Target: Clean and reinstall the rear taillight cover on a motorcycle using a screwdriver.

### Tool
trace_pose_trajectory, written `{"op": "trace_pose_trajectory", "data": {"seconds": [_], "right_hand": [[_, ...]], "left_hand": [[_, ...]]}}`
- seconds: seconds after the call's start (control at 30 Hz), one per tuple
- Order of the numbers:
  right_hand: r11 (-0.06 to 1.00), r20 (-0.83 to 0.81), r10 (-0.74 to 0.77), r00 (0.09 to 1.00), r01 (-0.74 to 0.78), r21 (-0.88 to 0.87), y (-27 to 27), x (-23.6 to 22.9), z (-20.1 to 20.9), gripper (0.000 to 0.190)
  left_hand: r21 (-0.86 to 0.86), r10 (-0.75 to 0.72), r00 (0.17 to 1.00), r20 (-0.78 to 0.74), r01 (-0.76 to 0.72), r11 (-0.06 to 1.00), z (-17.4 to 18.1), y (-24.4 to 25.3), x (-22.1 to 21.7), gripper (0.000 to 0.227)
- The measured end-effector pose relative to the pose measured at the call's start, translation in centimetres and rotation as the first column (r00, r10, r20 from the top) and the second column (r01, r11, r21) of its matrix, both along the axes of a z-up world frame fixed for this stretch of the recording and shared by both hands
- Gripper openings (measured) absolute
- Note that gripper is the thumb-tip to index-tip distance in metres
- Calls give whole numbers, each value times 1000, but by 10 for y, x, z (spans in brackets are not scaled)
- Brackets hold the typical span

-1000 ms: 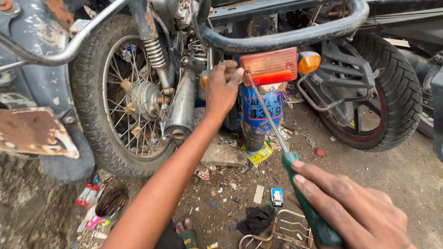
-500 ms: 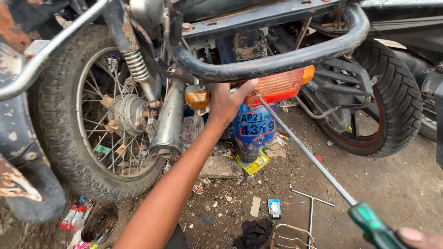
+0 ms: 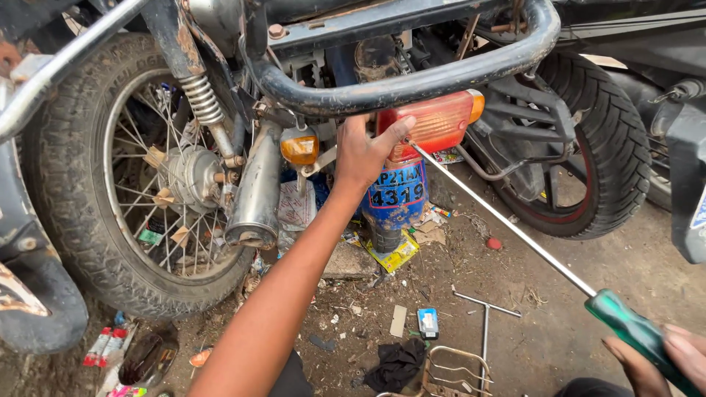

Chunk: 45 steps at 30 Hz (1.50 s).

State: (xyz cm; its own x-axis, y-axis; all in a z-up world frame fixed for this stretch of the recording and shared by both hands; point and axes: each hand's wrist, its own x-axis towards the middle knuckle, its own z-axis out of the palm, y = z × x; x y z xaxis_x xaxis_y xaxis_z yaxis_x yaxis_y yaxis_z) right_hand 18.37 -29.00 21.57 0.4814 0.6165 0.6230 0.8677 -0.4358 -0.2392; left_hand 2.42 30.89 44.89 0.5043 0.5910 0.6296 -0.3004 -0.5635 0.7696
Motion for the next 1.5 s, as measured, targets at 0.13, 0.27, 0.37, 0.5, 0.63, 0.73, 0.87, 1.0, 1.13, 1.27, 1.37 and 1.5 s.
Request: {"op": "trace_pose_trajectory", "data": {"seconds": [0.13, 0.27, 0.37, 0.5, 0.63, 0.73, 0.87, 1.0, 1.13, 1.27, 1.37, 1.5], "right_hand": [[993, 82, -43, 996, 33, 116, 41, -19, 60, 23], [985, 28, -165, 986, 163, 63, 124, -101, 200, 46], [983, -2, -183, 983, 183, -5, 142, -132, 233, 61], [965, -76, -260, 963, 256, -60, 138, -119, 230, 48], [968, -556, -241, 795, 241, -75, 118, -61, 224, 34], [980, -517, -198, 833, 186, -76, 136, -74, 246, 71], [966, -185, -213, 959, 178, -189, 134, -77, 239, 50], [971, -688, -226, 689, 105, -214, 99, 1, 224, 46], [967, -731, -245, 637, 111, -227, 134, -56, 261, 41], [965, 33, -36, 999, 43, -260, 167, -127, 286, 57], [988, -418, 2, 909, -65, -137, 172, -122, 293, 41], [996, -928, 43, 369, 62, 70, 167, -111, 292, 36]], "left_hand": [[5, 55, 998, 28, -55, 998, -5, -9, 13, 61], [64, 56, 997, 51, -59, 996, 1, -20, 14, 76], [53, 67, 998, 14, -67, 996, 2, -18, 19, 81], [27, 60, 998, -11, -60, 998, -1, -18, 20, 85], [45, 38, 998, 43, -40, 998, -4, -17, 21, 86], [77, 106, 994, 21, -107, 991, -5, -17, 26, 89], [42, 96, 995, -2, -96, 995, -5, -20, 25, 89], [63, 111, 994, 18, -112, 992, -5, -21, 25, 87], [225, 219, 966, 135, -245, 943, -10, -19, 25, 82], [58, 107, 994, 27, -109, 992, -1, -23, 14, 73], [20, 35, 999, 22, -36, 999, 2, -22, 6, 67], [46, -150, 983, 106, 146, 988, -3, -18, 6, 52]]}}
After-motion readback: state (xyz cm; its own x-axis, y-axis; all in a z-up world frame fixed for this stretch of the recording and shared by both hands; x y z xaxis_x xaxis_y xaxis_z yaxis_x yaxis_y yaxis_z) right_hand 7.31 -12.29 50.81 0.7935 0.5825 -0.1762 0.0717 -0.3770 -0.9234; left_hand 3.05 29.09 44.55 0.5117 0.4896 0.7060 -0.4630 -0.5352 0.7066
